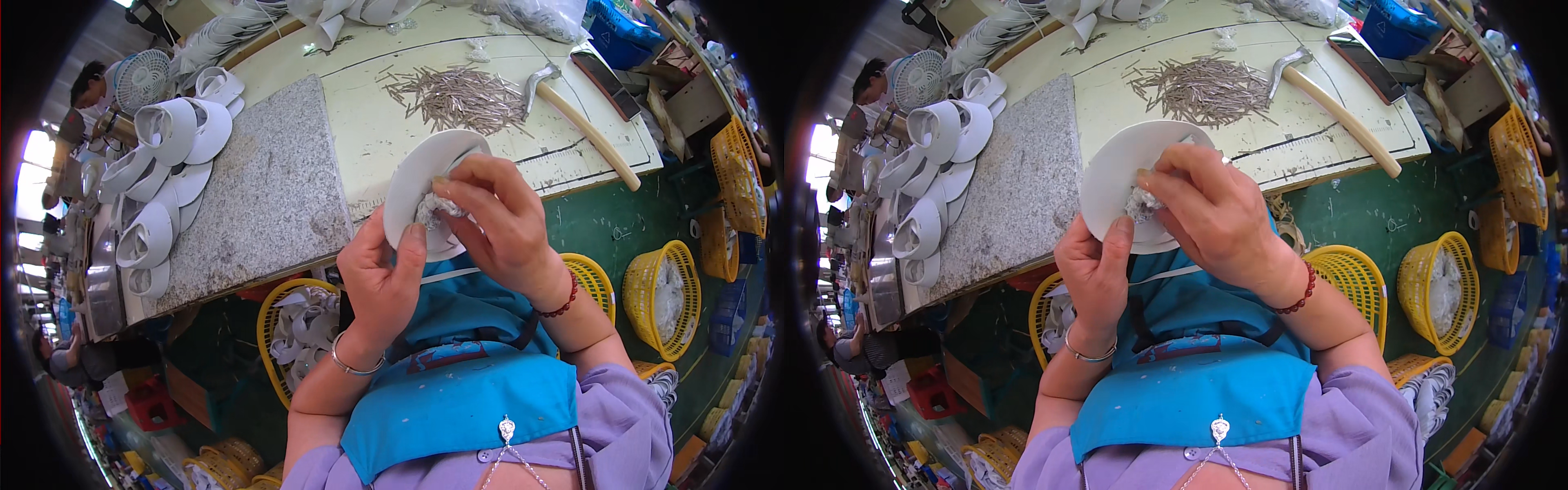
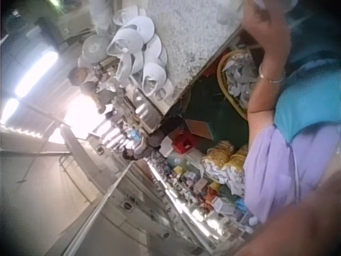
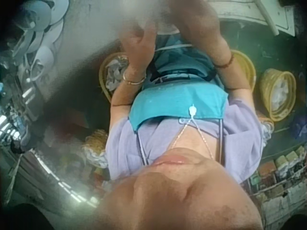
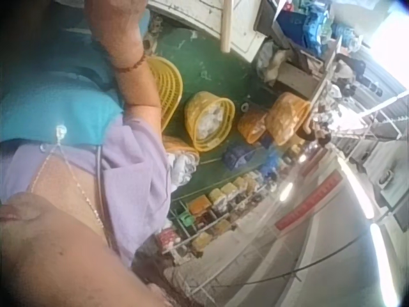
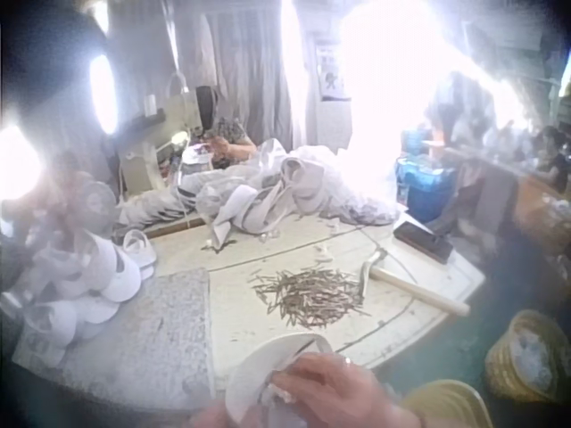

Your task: The person attaches a decorative bow to a shoe upper by hand, hammers the shoe upper on the table, and then secures another decorative bow to a second shoe upper.

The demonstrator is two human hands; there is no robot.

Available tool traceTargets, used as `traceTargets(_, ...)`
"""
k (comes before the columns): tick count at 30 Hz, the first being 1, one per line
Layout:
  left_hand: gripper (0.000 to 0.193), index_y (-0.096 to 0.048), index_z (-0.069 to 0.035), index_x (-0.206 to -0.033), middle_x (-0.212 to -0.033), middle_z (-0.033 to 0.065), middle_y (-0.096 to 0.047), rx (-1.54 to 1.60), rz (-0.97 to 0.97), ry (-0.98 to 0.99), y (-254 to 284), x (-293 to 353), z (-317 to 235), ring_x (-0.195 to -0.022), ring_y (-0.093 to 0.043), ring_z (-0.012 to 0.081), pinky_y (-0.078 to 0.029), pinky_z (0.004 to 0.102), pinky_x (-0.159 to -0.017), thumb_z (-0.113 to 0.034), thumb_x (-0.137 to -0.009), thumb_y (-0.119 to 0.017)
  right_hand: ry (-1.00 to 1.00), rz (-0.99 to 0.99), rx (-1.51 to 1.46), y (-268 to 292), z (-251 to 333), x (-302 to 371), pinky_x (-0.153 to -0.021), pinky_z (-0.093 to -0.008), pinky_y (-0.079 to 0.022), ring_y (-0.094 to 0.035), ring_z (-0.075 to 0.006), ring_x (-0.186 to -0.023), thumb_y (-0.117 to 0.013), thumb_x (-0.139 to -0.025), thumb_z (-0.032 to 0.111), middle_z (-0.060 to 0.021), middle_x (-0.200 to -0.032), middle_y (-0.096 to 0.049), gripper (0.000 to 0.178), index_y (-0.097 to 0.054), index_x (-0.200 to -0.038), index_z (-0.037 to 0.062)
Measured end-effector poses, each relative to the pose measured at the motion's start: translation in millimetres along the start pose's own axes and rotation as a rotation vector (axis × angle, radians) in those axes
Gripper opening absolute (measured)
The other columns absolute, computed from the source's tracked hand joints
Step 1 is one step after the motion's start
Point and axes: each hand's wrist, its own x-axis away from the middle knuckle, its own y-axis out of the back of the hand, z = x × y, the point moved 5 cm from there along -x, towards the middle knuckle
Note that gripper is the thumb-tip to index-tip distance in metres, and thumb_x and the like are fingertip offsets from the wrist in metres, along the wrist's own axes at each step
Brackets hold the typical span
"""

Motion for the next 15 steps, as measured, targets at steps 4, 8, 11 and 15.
traceTargets(4,0.032,-0.055,0.007,-0.121,-0.106,0.0067,-0.062,0.018,-0.012,-0.032,-4.6,-0.9,-3.0,-0.093,-0.056,0.0086,-0.046,0.0229,-0.082,-0.006,-0.091,-0.058,0.092,-0.072,0.039,-2.1,1.9,6.8,-0.054,-0.0302,-0.046,-0.062,-0.0228,-0.073,-0.067,-0.065,-0.002,-0.0107,-0.097,-0.063,0.035,-0.063,-0.100,0.0017)
traceTargets(8,0.030,-0.056,0.005,-0.119,-0.099,0.0056,-0.064,-0.054,-0.036,-0.057,-5.6,-1.6,-5.0,-0.086,-0.056,0.0066,-0.047,0.0215,-0.075,-0.008,-0.092,-0.057,0.131,-0.041,0.031,-3.9,3.9,10.0,-0.050,-0.0282,-0.046,-0.063,-0.0211,-0.068,-0.067,-0.065,-0.002,-0.0104,-0.098,-0.065,0.035,-0.063,-0.099,0.0020)
traceTargets(11,0.029,-0.059,0.004,-0.117,-0.085,0.0022,-0.063,-0.179,-0.021,-0.003,-3.7,1.4,-5.6,-0.074,-0.054,0.0039,-0.045,0.0202,-0.064,-0.010,-0.092,-0.058,0.093,-0.057,-0.014,-3.6,4.2,10.4,-0.052,-0.0276,-0.048,-0.065,-0.0203,-0.069,-0.068,-0.063,-0.003,-0.0101,-0.096,-0.066,0.033,-0.064,-0.096,0.0022)
traceTargets(15,0.027,-0.060,0.003,-0.114,-0.075,-0.0010,-0.060,-0.194,-0.060,-0.024,-3.1,0.2,-4.4,-0.064,-0.050,0.0025,-0.043,0.0198,-0.056,-0.013,-0.092,-0.059,0.027,-0.071,-0.046,-4.0,3.8,9.7,-0.055,-0.0278,-0.051,-0.066,-0.0208,-0.069,-0.068,-0.061,-0.005,-0.0100,-0.093,-0.067,0.031,-0.064,-0.091,0.0025)
